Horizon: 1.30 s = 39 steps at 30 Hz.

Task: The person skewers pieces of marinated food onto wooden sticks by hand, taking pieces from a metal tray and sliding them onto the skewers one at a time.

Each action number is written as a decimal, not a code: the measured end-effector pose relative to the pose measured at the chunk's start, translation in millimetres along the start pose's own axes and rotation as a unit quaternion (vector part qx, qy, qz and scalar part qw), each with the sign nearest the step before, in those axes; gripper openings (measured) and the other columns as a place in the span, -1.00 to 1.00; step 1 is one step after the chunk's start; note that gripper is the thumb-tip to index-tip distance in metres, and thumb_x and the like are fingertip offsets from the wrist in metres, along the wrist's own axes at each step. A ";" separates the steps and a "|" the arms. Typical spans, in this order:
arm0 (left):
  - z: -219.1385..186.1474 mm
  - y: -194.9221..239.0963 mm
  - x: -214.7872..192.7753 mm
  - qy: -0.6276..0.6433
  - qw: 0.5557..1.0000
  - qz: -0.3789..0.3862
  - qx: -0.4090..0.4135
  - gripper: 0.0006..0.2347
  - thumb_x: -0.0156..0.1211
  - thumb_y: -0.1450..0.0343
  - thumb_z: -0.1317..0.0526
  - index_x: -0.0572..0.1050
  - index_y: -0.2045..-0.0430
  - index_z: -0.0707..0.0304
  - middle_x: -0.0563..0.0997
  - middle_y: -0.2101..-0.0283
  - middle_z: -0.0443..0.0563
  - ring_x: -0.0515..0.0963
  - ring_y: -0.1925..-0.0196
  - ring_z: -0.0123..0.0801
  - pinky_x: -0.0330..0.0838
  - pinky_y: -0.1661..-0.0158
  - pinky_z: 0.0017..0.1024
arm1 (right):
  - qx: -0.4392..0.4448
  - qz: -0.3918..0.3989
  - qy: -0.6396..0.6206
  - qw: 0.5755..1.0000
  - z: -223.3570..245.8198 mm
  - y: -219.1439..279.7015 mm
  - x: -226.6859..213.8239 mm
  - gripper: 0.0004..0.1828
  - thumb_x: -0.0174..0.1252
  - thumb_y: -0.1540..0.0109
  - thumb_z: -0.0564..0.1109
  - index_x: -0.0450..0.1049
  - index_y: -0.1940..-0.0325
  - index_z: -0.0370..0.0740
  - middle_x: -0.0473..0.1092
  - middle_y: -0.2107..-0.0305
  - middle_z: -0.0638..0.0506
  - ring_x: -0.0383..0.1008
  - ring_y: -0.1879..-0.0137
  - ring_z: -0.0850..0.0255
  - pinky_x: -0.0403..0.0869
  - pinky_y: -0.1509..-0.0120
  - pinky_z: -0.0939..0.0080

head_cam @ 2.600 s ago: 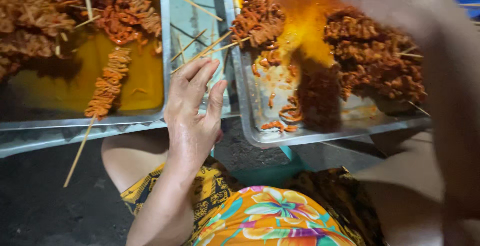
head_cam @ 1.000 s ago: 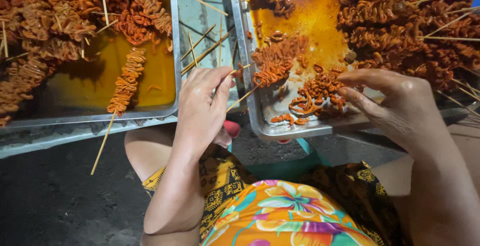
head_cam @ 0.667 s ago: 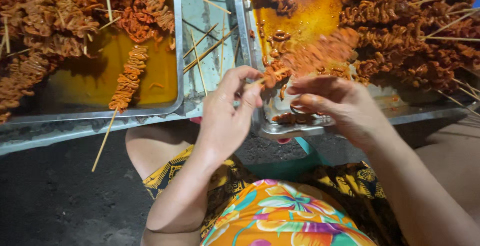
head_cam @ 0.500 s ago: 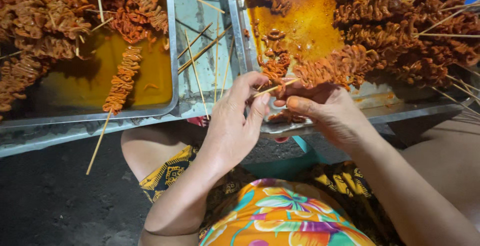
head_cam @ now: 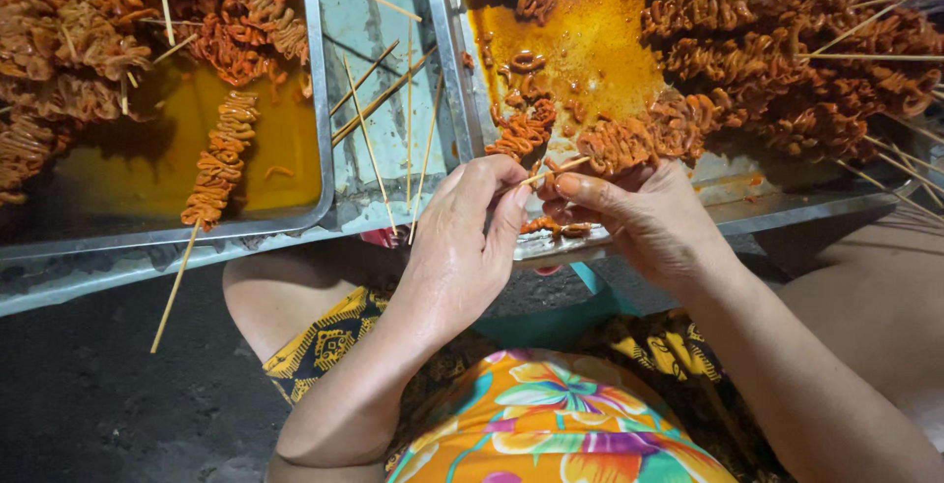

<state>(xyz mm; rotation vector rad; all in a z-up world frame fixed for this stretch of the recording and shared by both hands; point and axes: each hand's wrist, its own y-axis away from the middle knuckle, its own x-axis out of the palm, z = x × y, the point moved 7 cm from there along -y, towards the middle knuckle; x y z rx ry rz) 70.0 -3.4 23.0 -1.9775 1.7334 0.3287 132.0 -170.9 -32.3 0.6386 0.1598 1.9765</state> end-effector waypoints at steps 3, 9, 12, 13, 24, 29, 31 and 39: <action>1.3 -0.7 1.6 0.029 0.999 -0.005 -0.014 -0.86 0.11 -0.56 0.28 0.42 0.06 0.32 0.60 0.13 0.20 0.66 0.07 0.01 0.52 0.06 -0.23 | 0.002 0.001 -0.030 1.000 1.2 0.7 0.9 -0.67 0.27 -0.26 -0.19 0.50 -0.09 -0.35 0.58 0.16 -0.08 0.62 0.08 0.14 0.62 0.04 0.12; -1.6 0.8 5.9 0.048 0.999 -0.015 -0.008 -0.76 0.08 -0.58 0.26 0.33 -0.10 0.35 0.59 0.03 0.25 0.67 0.03 -0.05 0.52 0.02 -0.24 | 0.002 -0.037 -0.100 0.994 -9.3 -3.5 -5.1 -0.69 0.27 -0.27 -0.20 0.51 -0.08 -0.32 0.56 0.17 -0.04 0.61 0.10 0.16 0.63 0.06 0.06; 6.2 4.3 19.0 0.113 0.988 0.053 -0.092 -0.74 -0.03 -0.60 0.26 0.28 -0.18 0.32 0.61 0.10 0.19 0.72 0.11 -0.20 0.56 0.06 -0.28 | -0.020 -0.028 -0.103 0.994 -11.7 -2.4 -7.9 -0.75 0.31 -0.31 -0.21 0.52 -0.04 -0.34 0.54 0.22 -0.05 0.59 0.13 0.17 0.62 0.03 0.08; 4.5 4.9 19.1 0.116 0.988 0.054 -0.089 -0.73 -0.04 -0.61 0.25 0.27 -0.20 0.32 0.61 0.13 0.18 0.71 0.11 -0.21 0.55 0.05 -0.28 | -0.026 -0.033 -0.087 0.995 -10.8 -0.3 -8.8 -0.76 0.32 -0.29 -0.20 0.53 -0.01 -0.33 0.55 0.24 -0.04 0.59 0.15 0.18 0.62 0.05 0.09; -15.5 -6.2 -10.1 -0.021 0.998 0.003 0.066 -0.76 0.04 -0.65 0.17 0.49 -0.15 0.24 0.62 -0.12 0.25 0.58 -0.23 0.03 0.44 -0.23 -0.18 | -0.001 0.022 0.232 0.972 24.6 7.0 -6.8 -0.79 0.34 -0.24 -0.14 0.64 0.13 -0.34 0.57 0.36 0.00 0.55 0.27 0.30 0.58 0.18 0.29; -1.5 -16.4 9.9 0.090 0.994 0.046 0.028 -0.78 0.27 -0.49 0.16 0.62 0.11 0.31 0.65 0.01 0.14 0.66 -0.10 -0.12 0.50 -0.13 -0.32 | -0.010 0.101 0.245 0.964 24.4 6.6 13.8 -0.66 0.36 -0.12 -0.23 0.53 0.03 -0.29 0.59 0.26 0.07 0.57 0.15 0.38 0.61 0.08 0.30; 1.9 -18.1 13.8 0.116 0.992 0.039 0.018 -0.80 0.35 -0.44 0.19 0.64 0.17 0.31 0.67 0.07 0.11 0.68 -0.04 -0.19 0.53 -0.08 -0.36 | -0.035 0.112 0.298 0.947 29.6 1.6 14.8 -0.67 0.35 -0.13 -0.24 0.54 0.02 -0.30 0.58 0.23 0.07 0.53 0.13 0.40 0.58 0.04 0.32; -4.6 -14.3 14.4 0.145 0.987 -0.051 0.039 -0.81 0.50 -0.33 0.27 0.63 0.27 0.32 0.68 0.15 0.08 0.69 0.08 -0.29 0.56 0.01 -0.42 | 0.064 0.054 0.388 0.918 12.0 0.4 -9.4 -0.84 0.36 -0.20 -0.27 0.60 0.16 -0.38 0.55 0.43 -0.04 0.41 0.31 0.39 0.49 0.28 0.24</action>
